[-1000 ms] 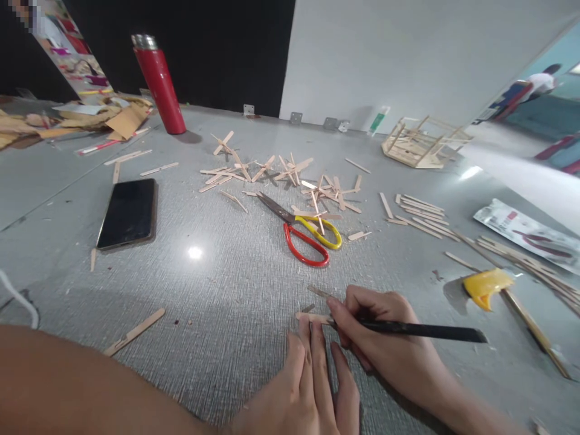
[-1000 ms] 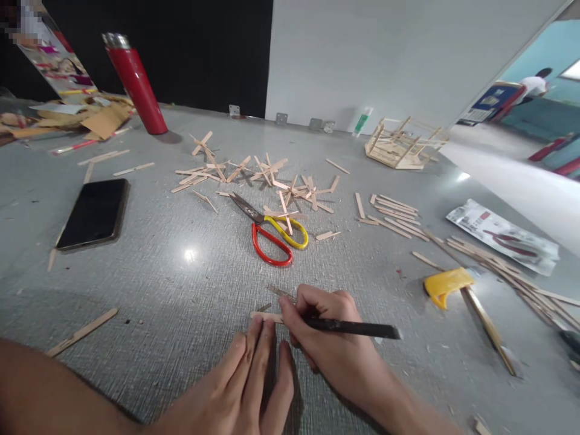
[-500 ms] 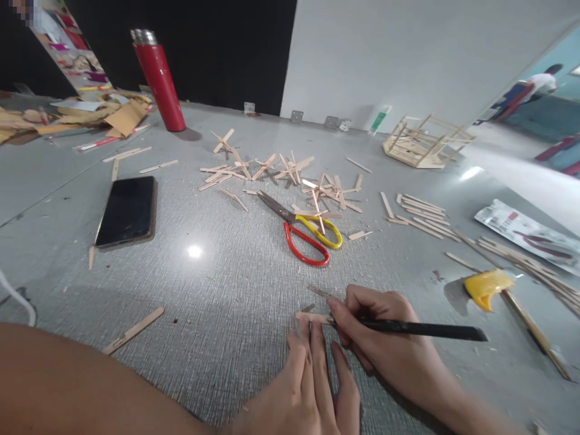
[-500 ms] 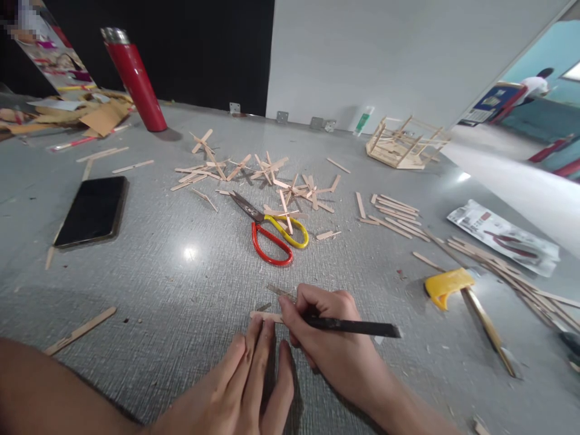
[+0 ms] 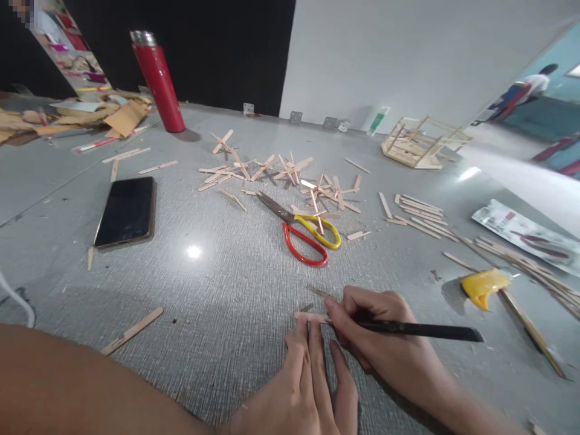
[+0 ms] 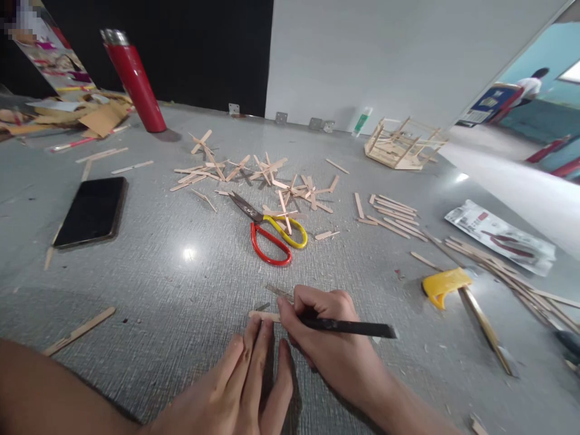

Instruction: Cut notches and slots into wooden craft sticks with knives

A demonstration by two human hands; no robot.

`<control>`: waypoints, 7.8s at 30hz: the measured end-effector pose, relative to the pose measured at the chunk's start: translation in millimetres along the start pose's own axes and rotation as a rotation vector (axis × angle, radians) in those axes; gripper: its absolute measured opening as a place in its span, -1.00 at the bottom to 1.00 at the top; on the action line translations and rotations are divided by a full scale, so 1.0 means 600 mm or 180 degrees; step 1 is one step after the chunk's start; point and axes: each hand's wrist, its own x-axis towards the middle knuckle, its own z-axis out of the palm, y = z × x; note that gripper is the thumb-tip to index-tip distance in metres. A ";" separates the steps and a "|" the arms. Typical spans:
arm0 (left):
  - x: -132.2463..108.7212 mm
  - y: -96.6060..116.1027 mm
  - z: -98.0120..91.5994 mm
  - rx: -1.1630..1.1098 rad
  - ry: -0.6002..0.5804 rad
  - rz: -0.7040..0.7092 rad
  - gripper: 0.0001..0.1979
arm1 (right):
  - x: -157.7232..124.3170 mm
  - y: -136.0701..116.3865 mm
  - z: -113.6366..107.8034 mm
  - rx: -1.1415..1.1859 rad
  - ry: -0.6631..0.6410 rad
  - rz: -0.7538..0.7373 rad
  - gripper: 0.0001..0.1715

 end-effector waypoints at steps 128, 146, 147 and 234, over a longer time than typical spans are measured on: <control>-0.001 -0.021 -0.012 -0.0038 -0.0537 0.0332 -0.58 | -0.002 0.009 -0.010 -0.0069 -0.0062 0.0153 -0.45; -0.004 -0.018 -0.011 -0.0120 -0.0501 0.0216 -0.58 | 0.003 0.009 -0.009 0.0318 -0.0067 0.0296 -0.44; -0.001 -0.018 -0.012 -0.0127 -0.0458 0.0201 -0.60 | 0.004 0.008 -0.008 0.0418 -0.0018 0.0356 -0.44; 0.003 -0.003 -0.003 0.0092 0.0025 -0.0230 -0.65 | 0.008 0.021 -0.068 -0.0241 0.0841 -0.0064 -0.59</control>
